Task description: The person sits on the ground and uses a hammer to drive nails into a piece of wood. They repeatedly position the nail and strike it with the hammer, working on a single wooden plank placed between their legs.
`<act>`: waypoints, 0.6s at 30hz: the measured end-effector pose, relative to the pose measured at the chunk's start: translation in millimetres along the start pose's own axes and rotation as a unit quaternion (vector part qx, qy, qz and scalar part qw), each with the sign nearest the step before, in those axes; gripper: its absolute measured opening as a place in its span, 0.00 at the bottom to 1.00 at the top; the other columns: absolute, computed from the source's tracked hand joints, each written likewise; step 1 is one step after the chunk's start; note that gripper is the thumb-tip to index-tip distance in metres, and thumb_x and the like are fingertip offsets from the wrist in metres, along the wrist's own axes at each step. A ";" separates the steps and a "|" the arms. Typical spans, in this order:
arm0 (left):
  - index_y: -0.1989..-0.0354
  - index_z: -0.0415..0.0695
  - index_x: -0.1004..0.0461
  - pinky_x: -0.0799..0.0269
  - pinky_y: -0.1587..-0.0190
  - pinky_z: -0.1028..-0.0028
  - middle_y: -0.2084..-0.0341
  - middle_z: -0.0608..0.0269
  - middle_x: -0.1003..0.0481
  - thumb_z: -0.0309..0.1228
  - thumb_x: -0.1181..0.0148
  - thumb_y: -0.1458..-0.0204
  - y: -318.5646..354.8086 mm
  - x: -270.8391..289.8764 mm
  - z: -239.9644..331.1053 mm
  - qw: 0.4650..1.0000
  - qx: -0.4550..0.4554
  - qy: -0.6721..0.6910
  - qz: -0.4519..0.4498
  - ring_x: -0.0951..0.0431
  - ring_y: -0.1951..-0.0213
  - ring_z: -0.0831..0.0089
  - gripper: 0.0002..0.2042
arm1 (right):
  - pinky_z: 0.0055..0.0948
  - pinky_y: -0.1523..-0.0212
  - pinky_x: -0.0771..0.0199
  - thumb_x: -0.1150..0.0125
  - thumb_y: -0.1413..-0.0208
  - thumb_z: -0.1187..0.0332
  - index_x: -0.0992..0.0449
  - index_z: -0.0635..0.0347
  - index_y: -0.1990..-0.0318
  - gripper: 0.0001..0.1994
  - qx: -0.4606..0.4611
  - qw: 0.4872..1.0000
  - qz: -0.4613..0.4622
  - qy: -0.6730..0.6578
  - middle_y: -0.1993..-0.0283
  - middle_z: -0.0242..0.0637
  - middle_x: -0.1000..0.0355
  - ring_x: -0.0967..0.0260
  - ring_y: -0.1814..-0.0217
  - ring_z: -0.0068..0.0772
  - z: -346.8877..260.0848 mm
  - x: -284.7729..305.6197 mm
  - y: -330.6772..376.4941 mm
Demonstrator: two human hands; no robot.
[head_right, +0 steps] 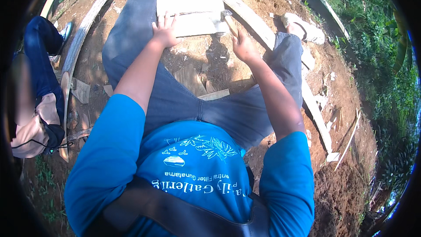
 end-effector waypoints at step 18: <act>0.22 0.58 0.69 0.61 0.32 0.30 0.24 0.45 0.72 0.58 0.36 0.53 6.4 -11.2 -9.1 1.000 0.014 -0.015 -0.019 0.72 0.24 0.42 0.56 | 0.36 0.37 0.36 0.44 0.34 0.61 0.33 0.63 0.35 0.24 0.100 0.964 0.126 -0.210 0.43 0.51 0.28 0.32 0.39 0.41 -27.8 66.2 5.0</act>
Point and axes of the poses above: each hand's wrist, its own y-axis away from the middle knuckle, its own x-axis out of the back of the hand, z = x × y, the point moved 10 cm from there along -y, towards the middle knuckle
